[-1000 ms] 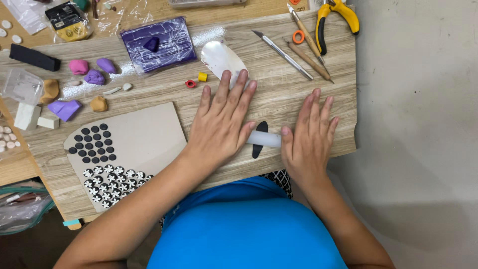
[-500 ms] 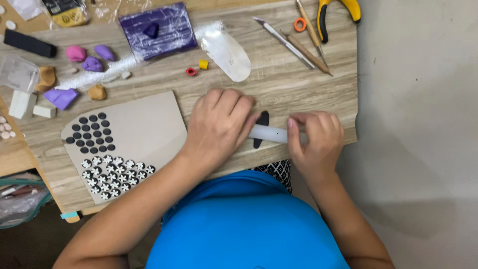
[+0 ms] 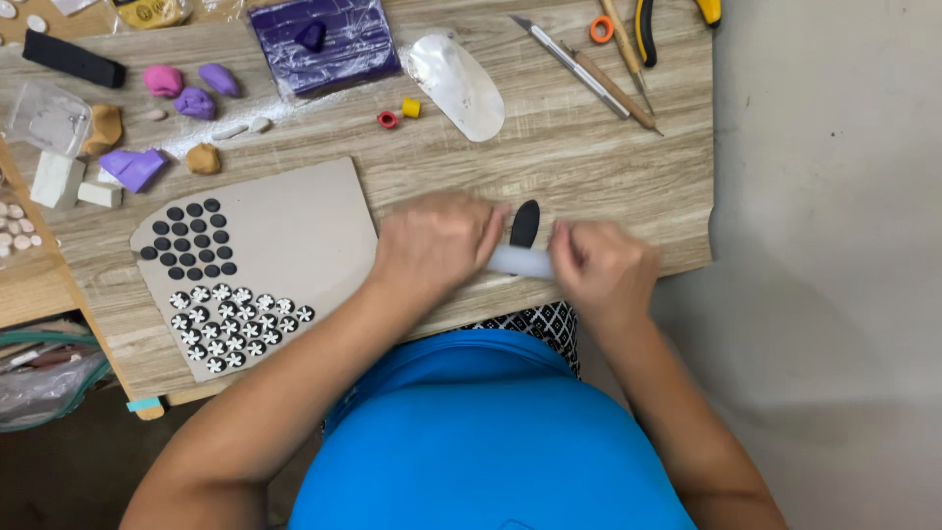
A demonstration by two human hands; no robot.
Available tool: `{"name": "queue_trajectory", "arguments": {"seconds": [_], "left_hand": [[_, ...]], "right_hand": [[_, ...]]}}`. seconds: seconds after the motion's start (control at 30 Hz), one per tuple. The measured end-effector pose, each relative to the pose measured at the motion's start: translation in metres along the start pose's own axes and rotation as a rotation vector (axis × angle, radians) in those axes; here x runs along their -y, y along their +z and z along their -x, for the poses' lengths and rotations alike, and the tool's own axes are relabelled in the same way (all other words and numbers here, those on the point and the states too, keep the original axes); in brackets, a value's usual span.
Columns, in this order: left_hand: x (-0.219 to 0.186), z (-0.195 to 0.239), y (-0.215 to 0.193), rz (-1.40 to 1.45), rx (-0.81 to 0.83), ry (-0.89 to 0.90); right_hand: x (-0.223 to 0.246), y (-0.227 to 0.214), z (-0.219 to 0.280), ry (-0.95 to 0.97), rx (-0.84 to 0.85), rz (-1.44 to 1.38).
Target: The person flattens a small piece of dark clay using a white rolling pin on a wooden table. They repeatedly roll, lift, and reposition the clay to achieve a thin, even sheet. The workspace contains various colored clay pieces and crafting tools.
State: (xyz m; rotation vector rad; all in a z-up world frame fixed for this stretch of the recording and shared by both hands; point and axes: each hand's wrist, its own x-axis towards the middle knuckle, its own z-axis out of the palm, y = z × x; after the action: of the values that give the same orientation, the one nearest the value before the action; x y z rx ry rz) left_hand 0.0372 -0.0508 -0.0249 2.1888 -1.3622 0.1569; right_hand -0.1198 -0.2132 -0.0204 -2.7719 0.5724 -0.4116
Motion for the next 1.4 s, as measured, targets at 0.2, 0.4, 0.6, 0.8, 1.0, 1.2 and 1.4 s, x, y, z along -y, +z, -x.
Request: {"name": "queue_trajectory", "arguments": {"seconds": [0.2, 0.4, 0.6, 0.8, 1.0, 1.2, 1.4], "left_hand": [[-0.011, 0.018, -0.001, -0.120, -0.064, 0.100], [-0.001, -0.002, -0.003, -0.037, -0.022, 0.020], [-0.012, 0.030, -0.007, -0.146, -0.020, 0.084], [0.000, 0.010, -0.002, -0.064, -0.046, 0.057], [-0.012, 0.025, -0.004, -0.208, -0.025, 0.033], [0.001, -0.010, 0.000, -0.196, -0.021, -0.039], [0.013, -0.051, 0.012, -0.254, -0.113, -0.027]], "right_hand": [[0.008, 0.001, 0.030, 0.067, -0.075, 0.053], [-0.002, 0.003, 0.002, 0.072, -0.079, 0.010], [0.020, -0.008, 0.030, 0.074, -0.066, 0.036], [0.002, 0.004, 0.012, 0.027, -0.110, 0.059], [0.008, 0.005, 0.029, 0.029, -0.083, 0.052], [-0.001, 0.002, -0.016, 0.006, -0.065, 0.042], [-0.019, 0.010, -0.051, -0.065, -0.146, 0.222]]}}
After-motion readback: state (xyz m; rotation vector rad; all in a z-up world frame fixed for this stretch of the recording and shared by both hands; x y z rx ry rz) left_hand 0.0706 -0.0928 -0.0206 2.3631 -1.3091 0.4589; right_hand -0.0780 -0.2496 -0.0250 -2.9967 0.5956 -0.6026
